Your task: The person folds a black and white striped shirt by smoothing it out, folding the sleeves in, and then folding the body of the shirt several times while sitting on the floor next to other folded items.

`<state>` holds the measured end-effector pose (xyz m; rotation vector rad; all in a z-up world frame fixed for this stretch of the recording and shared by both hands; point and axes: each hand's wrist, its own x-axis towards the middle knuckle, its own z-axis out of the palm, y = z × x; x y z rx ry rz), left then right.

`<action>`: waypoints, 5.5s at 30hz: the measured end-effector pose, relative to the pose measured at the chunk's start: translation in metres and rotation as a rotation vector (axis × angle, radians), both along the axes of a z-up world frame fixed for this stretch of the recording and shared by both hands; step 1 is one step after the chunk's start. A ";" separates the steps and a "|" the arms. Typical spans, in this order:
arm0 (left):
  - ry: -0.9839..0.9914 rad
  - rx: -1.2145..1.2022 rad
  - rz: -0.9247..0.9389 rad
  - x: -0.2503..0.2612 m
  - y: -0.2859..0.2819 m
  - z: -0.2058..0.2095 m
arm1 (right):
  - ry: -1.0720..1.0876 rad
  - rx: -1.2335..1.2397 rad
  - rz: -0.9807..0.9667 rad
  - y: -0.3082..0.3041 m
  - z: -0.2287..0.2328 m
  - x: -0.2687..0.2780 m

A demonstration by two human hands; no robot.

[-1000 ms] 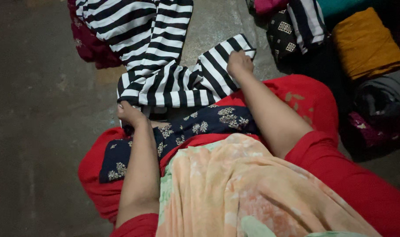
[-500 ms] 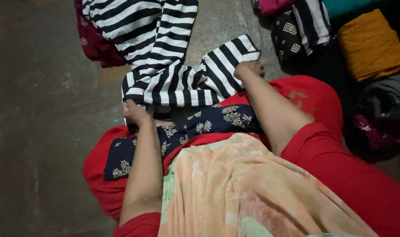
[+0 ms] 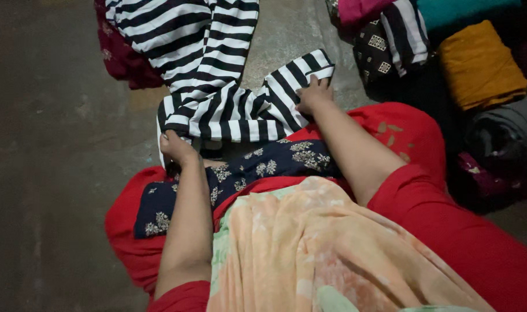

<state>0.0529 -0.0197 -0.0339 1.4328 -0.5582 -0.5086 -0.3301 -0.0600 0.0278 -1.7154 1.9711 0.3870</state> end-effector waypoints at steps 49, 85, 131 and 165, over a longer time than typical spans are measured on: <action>-0.715 0.069 -0.304 -0.038 0.015 0.028 | 0.257 0.518 -0.166 -0.102 -0.160 -0.066; -0.506 0.354 -0.684 -0.040 0.027 0.030 | -0.766 -1.462 -0.568 -0.044 -0.013 -0.042; -1.101 0.632 -0.980 -0.055 0.064 0.077 | -1.021 -0.867 -0.586 -0.024 -0.023 0.009; -0.909 -0.045 -0.504 -0.152 0.027 0.128 | -1.055 -0.985 -0.160 0.001 0.009 0.047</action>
